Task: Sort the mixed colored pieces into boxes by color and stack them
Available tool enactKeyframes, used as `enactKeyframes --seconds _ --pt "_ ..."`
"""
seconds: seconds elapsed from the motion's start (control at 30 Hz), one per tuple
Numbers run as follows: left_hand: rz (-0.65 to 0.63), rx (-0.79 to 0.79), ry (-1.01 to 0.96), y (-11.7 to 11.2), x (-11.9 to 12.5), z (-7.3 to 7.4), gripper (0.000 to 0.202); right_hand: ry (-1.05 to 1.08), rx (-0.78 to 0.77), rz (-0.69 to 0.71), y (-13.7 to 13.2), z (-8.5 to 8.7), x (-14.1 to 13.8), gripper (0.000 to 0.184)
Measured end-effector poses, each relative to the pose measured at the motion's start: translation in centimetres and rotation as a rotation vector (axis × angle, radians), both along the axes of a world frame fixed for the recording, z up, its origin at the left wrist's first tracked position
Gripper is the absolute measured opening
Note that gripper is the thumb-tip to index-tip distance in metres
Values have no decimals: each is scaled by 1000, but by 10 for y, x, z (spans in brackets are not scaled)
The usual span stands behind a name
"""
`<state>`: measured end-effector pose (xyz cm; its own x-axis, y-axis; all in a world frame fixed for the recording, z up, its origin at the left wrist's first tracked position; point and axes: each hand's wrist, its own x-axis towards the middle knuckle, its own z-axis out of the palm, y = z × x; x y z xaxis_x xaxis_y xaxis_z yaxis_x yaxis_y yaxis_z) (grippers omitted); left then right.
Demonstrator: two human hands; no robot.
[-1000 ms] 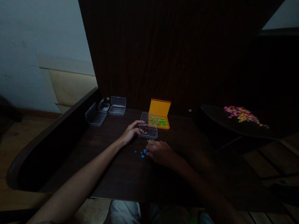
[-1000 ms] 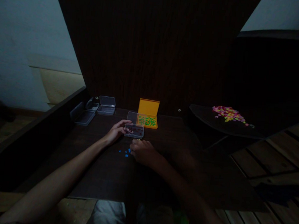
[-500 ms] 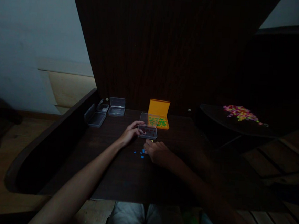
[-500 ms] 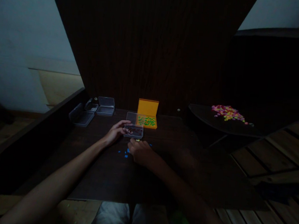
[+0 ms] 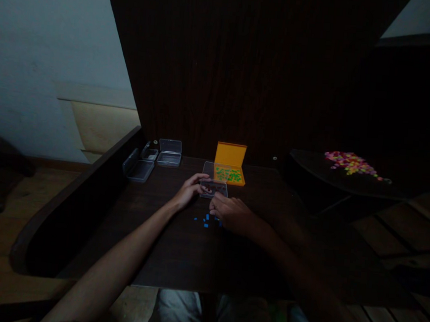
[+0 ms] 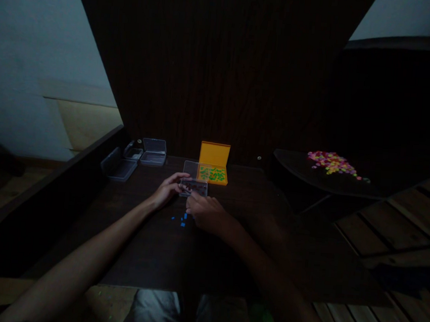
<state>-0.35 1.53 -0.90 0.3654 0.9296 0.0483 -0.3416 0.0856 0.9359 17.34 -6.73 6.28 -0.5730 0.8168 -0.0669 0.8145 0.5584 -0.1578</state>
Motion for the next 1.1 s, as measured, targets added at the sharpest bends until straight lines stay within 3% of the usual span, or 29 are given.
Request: enactKeyframes --seconds 0.17,0.4,0.73,0.93,1.1 --pt "11 10 8 -1 1 1 52 188 60 -13 28 22 8 10" --pt "4 0 -4 2 0 -3 52 217 6 -18 62 10 5 11" --pt "0 9 2 0 1 -3 51 215 -31 0 74 -4 9 13" --pt "-14 8 -15 -1 1 -2 51 298 19 13 76 4 12 15" --pt "-16 -6 -19 -1 1 0 52 276 -11 135 77 13 2 17"
